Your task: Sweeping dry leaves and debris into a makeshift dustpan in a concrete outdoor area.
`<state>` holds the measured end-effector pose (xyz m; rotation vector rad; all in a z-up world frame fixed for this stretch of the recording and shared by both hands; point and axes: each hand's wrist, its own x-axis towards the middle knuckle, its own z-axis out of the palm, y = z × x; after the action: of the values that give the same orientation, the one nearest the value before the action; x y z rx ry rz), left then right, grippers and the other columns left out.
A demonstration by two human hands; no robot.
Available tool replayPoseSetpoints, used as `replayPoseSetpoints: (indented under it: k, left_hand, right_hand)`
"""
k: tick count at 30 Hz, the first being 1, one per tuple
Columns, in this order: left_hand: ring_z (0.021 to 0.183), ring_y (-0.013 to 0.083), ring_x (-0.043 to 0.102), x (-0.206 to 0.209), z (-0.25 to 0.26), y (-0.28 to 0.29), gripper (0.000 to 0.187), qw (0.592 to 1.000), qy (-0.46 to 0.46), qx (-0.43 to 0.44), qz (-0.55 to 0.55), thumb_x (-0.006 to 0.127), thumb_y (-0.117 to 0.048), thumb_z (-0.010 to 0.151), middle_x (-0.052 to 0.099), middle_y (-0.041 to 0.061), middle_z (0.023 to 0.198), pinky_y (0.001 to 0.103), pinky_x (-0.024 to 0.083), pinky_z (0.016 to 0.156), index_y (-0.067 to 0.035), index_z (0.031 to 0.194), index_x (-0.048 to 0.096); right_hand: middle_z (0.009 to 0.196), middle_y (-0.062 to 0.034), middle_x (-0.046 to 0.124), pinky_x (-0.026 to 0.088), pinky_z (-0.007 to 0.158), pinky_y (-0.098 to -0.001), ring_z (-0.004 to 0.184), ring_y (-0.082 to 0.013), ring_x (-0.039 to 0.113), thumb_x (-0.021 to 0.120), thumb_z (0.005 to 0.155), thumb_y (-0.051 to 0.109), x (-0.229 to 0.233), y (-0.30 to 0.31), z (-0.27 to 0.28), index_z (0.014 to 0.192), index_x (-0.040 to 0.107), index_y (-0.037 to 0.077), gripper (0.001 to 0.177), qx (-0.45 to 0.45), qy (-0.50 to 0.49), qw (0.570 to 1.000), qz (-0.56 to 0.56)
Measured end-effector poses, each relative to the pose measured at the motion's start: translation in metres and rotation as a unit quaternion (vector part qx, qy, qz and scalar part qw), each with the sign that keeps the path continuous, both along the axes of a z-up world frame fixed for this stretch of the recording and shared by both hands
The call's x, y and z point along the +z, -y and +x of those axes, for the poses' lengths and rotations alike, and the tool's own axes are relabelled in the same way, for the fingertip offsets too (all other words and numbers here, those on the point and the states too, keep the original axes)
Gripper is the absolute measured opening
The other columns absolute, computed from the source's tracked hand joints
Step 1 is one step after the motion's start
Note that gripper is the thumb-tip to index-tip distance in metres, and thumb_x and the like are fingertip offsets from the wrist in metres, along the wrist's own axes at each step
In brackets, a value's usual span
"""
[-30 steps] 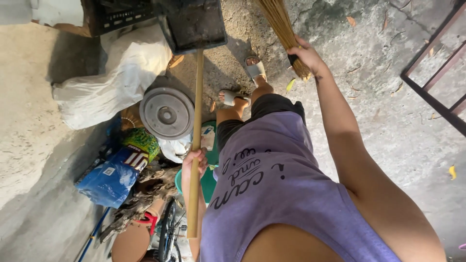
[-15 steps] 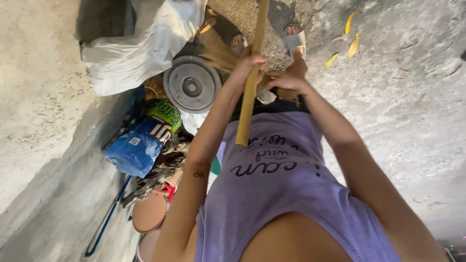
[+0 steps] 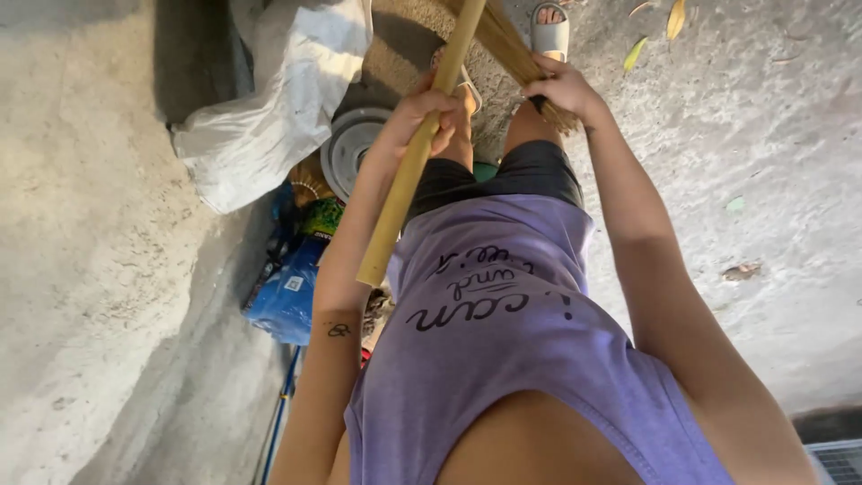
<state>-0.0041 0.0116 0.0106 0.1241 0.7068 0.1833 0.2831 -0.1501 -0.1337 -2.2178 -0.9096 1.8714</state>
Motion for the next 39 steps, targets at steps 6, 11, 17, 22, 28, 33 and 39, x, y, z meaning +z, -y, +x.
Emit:
replayPoseSetpoints:
  k: [6,11,17,22,28,33,39]
  left_hand:
    - [0.045,0.0172,0.050,0.008,0.000,-0.036,0.037,0.998,-0.014,-0.049,0.031,0.061,-0.006,0.095,0.053,0.007,0.072,0.030,0.039,0.038,-0.007,0.129,0.045]
    - [0.045,0.0167,0.048,0.022,0.016,-0.056,0.045,0.998,-0.010,-0.037,0.058,0.060,-0.007,0.095,0.051,0.006,0.072,0.029,0.039,0.039,-0.011,0.139,0.048]
    - [0.044,0.0156,0.045,0.035,0.028,-0.061,0.052,0.998,-0.023,-0.018,0.047,0.059,-0.008,0.095,0.049,0.005,0.072,0.029,0.036,0.038,-0.011,0.145,0.047]
    - [0.042,0.0141,0.044,0.027,0.039,-0.049,0.051,1.000,-0.017,0.011,0.019,0.057,-0.012,0.094,0.048,0.004,0.072,0.028,0.035,0.036,-0.013,0.144,0.047]
    - [0.045,0.0153,0.045,0.009,0.060,-0.028,0.024,0.991,-0.006,0.127,-0.042,0.053,-0.013,0.104,0.047,0.006,0.074,0.030,0.038,0.038,-0.004,0.125,0.046]
    - [0.046,0.0150,0.048,0.040,0.106,-0.044,0.044,0.978,-0.024,0.203,-0.038,0.051,-0.012,0.101,0.050,0.005,0.077,0.027,0.040,0.040,-0.004,0.144,0.048]
    - [0.046,0.0157,0.050,0.059,0.125,-0.046,0.048,0.968,-0.022,0.249,-0.029,0.050,-0.012,0.100,0.051,0.006,0.078,0.028,0.042,0.040,0.000,0.146,0.046]
  right_hand:
    - [0.148,-0.0167,0.060,0.044,0.112,-0.0332,0.133,-0.0276,0.060,0.078,0.081,0.029,0.057,0.036,0.000,0.158,0.042,0.012,0.087,-0.127,0.000,0.990,0.064]
    - [0.150,-0.0202,0.054,0.037,0.111,-0.0361,0.136,-0.0325,0.050,0.079,0.084,0.031,0.042,0.036,-0.018,0.157,0.046,0.008,0.083,-0.079,-0.084,0.990,0.078]
    - [0.144,-0.0189,0.056,0.040,0.107,-0.0344,0.129,-0.0291,0.054,0.082,0.082,0.036,-0.002,0.007,0.030,0.153,0.052,0.011,0.081,0.001,-0.029,1.000,0.010]
    - [0.140,-0.0192,0.064,0.047,0.105,-0.0325,0.123,-0.0267,0.062,0.079,0.079,0.028,0.041,-0.023,0.117,0.154,0.050,0.011,0.082,-0.115,-0.018,0.993,0.009]
    - [0.147,-0.0224,0.059,0.045,0.111,-0.0344,0.132,-0.0280,0.060,0.080,0.082,0.028,0.038,-0.028,0.167,0.156,0.042,0.005,0.086,-0.083,-0.031,0.988,0.126]
    - [0.149,-0.0204,0.056,0.046,0.108,-0.0370,0.131,-0.0291,0.059,0.080,0.084,0.031,0.018,-0.100,0.168,0.157,0.041,0.008,0.087,-0.005,-0.061,0.992,0.114]
    - [0.140,-0.0167,0.064,0.053,0.103,-0.0358,0.120,-0.0256,0.068,0.076,0.083,0.030,0.003,-0.167,0.171,0.160,0.039,0.020,0.086,0.008,-0.095,0.995,-0.023]
